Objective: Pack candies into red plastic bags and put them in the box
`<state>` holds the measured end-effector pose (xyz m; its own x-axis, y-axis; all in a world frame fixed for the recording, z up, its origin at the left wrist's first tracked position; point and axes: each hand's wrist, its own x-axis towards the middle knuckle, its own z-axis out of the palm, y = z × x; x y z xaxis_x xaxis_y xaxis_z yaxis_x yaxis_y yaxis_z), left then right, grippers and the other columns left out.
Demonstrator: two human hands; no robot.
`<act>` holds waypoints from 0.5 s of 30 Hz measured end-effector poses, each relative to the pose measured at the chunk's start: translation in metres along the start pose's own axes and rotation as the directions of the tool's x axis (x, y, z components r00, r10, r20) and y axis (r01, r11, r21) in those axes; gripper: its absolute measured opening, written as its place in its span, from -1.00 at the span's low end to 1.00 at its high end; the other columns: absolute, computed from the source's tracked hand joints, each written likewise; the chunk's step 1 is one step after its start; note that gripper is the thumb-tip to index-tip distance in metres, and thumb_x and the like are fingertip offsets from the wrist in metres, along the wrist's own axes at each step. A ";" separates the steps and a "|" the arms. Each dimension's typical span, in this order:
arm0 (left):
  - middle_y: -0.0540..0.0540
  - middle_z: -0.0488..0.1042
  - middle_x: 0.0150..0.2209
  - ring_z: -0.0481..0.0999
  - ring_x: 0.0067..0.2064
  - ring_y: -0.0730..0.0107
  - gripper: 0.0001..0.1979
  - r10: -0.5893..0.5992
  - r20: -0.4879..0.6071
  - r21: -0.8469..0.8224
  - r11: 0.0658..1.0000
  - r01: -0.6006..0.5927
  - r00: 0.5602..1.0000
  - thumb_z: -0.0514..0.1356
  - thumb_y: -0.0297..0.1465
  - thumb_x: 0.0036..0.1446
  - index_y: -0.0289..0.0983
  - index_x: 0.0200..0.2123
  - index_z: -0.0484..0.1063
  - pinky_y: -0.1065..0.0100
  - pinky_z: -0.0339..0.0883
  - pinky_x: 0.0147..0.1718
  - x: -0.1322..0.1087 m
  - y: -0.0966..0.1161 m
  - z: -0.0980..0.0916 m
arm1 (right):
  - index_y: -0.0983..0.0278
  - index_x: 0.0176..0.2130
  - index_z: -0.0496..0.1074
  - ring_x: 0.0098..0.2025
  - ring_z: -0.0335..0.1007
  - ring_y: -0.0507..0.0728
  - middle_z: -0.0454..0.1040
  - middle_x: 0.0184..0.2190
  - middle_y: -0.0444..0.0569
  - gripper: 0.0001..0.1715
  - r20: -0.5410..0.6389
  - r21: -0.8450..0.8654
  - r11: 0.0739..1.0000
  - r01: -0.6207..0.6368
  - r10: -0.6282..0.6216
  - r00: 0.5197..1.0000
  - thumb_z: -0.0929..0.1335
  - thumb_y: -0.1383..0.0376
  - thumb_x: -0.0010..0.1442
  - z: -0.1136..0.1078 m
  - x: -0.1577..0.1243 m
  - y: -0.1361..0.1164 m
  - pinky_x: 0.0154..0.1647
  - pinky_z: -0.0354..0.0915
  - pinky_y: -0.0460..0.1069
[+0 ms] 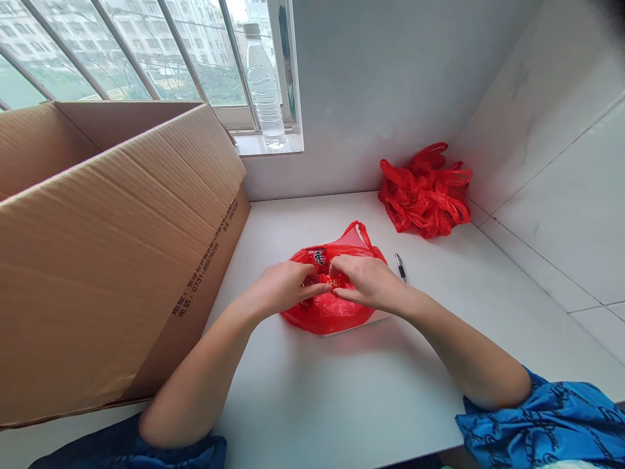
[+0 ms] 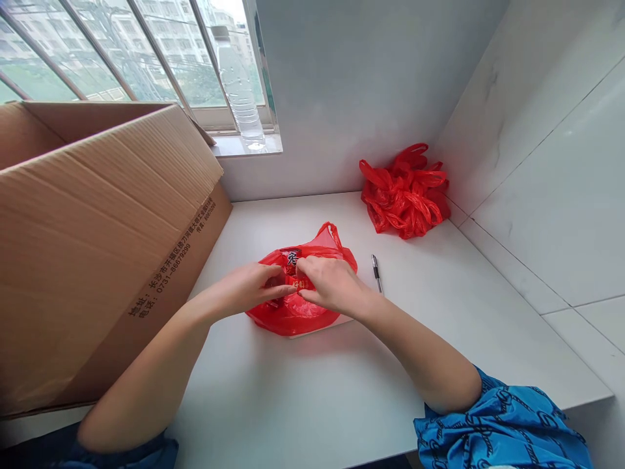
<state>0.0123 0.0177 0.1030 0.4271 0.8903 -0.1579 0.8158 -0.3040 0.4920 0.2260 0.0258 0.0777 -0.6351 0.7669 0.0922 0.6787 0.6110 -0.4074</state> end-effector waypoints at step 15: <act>0.05 0.16 -0.57 0.04 -0.57 0.48 -0.57 0.104 0.020 -0.120 0.988 -0.101 0.994 0.07 -0.09 0.28 -0.23 -0.53 0.11 0.38 -0.10 -0.58 -0.001 0.007 -0.011 | 0.20 -0.23 0.51 -0.31 0.47 0.07 0.61 -0.32 -0.13 -0.81 0.021 0.445 0.893 -0.067 0.064 0.998 0.32 0.19 0.34 -0.030 -0.006 0.005 -0.30 0.25 -0.03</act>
<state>0.0134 0.0181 0.1158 0.5172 0.8470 -0.1228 0.7157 -0.3494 0.6047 0.2437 0.0303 0.1029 -0.5977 0.8004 0.0464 0.4850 0.4070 -0.7741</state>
